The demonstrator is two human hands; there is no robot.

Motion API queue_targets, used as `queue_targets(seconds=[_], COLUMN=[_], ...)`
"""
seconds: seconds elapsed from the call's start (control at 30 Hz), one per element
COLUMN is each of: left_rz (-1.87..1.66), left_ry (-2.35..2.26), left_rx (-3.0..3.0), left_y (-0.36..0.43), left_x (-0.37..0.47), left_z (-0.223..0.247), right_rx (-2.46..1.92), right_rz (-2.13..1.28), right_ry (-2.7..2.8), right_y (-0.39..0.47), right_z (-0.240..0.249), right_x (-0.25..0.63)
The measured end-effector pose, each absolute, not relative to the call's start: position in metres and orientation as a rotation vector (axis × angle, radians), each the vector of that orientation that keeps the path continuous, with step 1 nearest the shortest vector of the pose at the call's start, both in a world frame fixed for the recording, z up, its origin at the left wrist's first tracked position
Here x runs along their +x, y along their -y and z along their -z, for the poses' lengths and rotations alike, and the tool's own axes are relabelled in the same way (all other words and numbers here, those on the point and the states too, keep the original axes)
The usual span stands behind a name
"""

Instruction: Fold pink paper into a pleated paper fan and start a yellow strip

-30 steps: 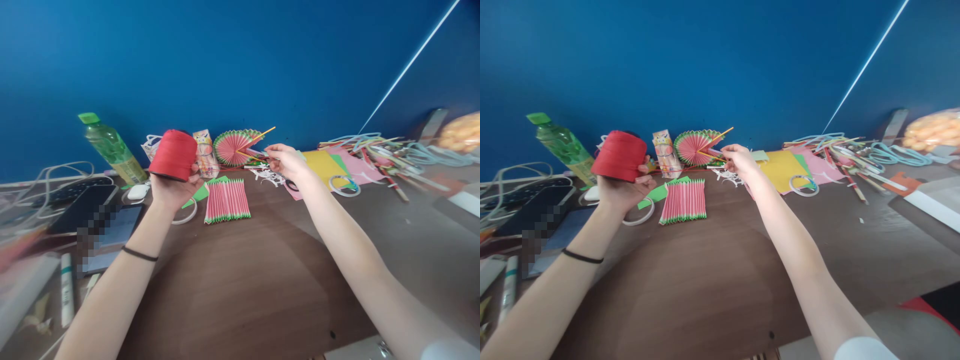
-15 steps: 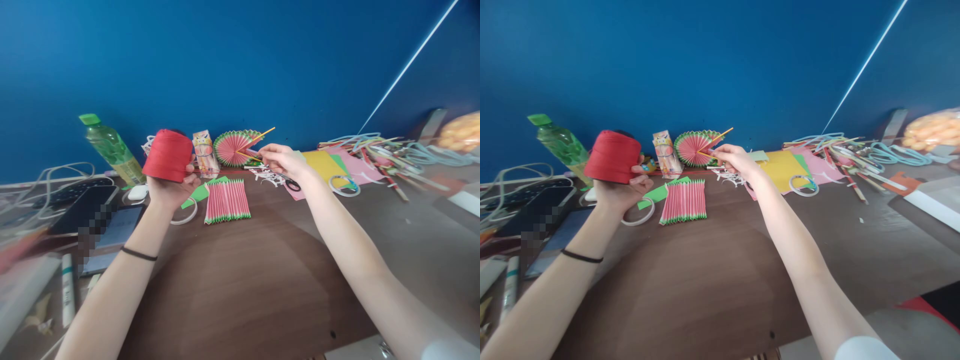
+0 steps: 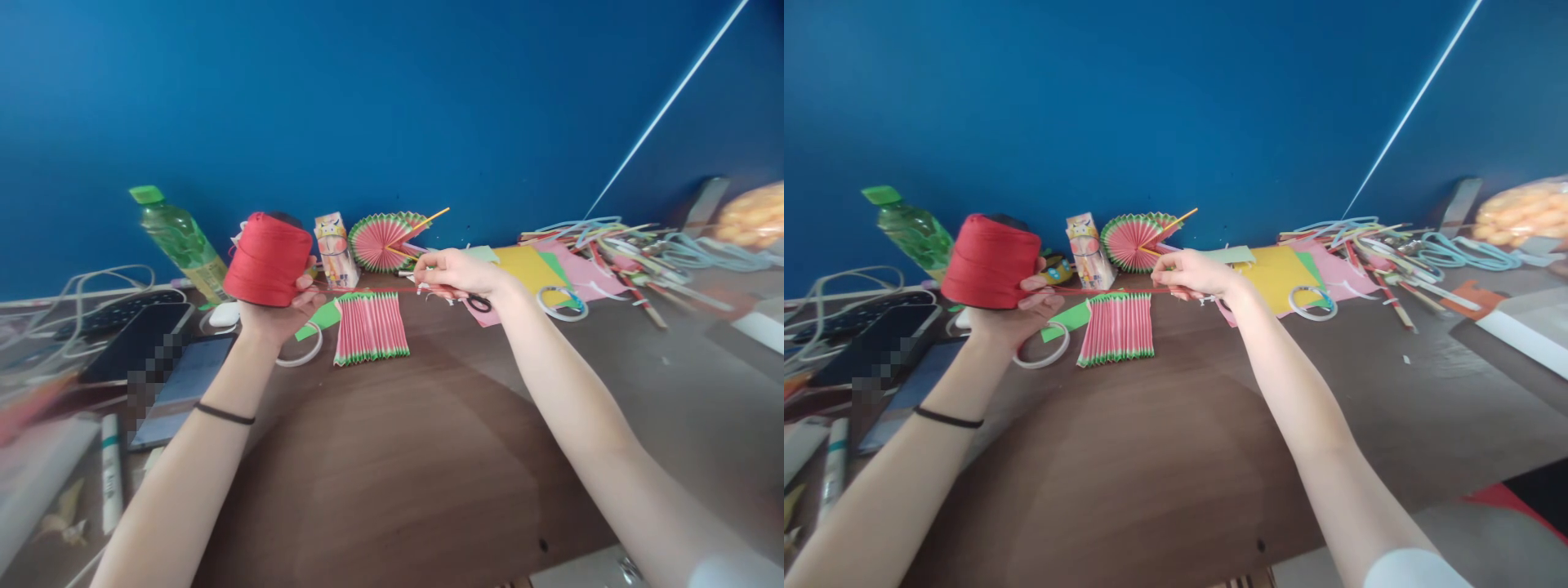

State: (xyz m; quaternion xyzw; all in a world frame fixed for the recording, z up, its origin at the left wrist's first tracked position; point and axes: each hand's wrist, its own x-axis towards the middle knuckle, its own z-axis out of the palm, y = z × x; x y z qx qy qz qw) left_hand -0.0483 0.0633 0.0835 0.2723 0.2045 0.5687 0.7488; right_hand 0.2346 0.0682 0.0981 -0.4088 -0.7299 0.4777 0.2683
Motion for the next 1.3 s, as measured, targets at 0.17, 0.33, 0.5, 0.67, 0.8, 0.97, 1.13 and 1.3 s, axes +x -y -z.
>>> queue_targets(seconds=[0.17, 0.33, 0.5, 0.67, 0.8, 0.97, 1.13, 1.3], left_rz=[-1.259, -1.271, -1.295, -1.305, -1.285, -1.257, -1.256, -1.238], left_ry=[-0.466, -0.466, -0.485, -0.498, -0.482, -0.524, -0.553, -0.530], left_rx=[0.598, 0.592, 0.578, 0.598, 0.605, 0.644, 0.671, 0.694], left_y=[-0.0645, -0.0659, -0.0668, -0.0646, -0.0630, -0.0644, -0.0640, -0.0647], left_x=[-0.0482, -0.0501, -0.0520, -0.0510, -0.0511, -0.0520, -0.0508, -0.0506], left_z=[-0.0829, -0.0815, -0.0805, -0.0826, -0.0834, -0.0820, -0.0827, -0.0807], right_rx=[-1.059, -0.978, -0.967, -0.992, -0.994, -1.035, -1.039, -0.968], right_rz=[-1.343, -1.407, -1.443, -1.450, -1.451, -1.390, -1.354, -1.322], right_ry=[2.038, 2.071, 2.065, 2.129, 2.002, 1.845, 1.809, 1.744], right_y=[-0.0688, -0.0690, -0.0668, -0.0656, -0.0658, -0.0700, -0.0701, -0.0710], right_z=[-0.0993, -0.0991, -0.1018, -0.1039, -0.1020, -0.0988, -0.1009, -0.1004], right_x=[0.2369, 0.2390, 0.2401, 0.2408, 0.2392, 0.2378, 0.2382, 0.2397])
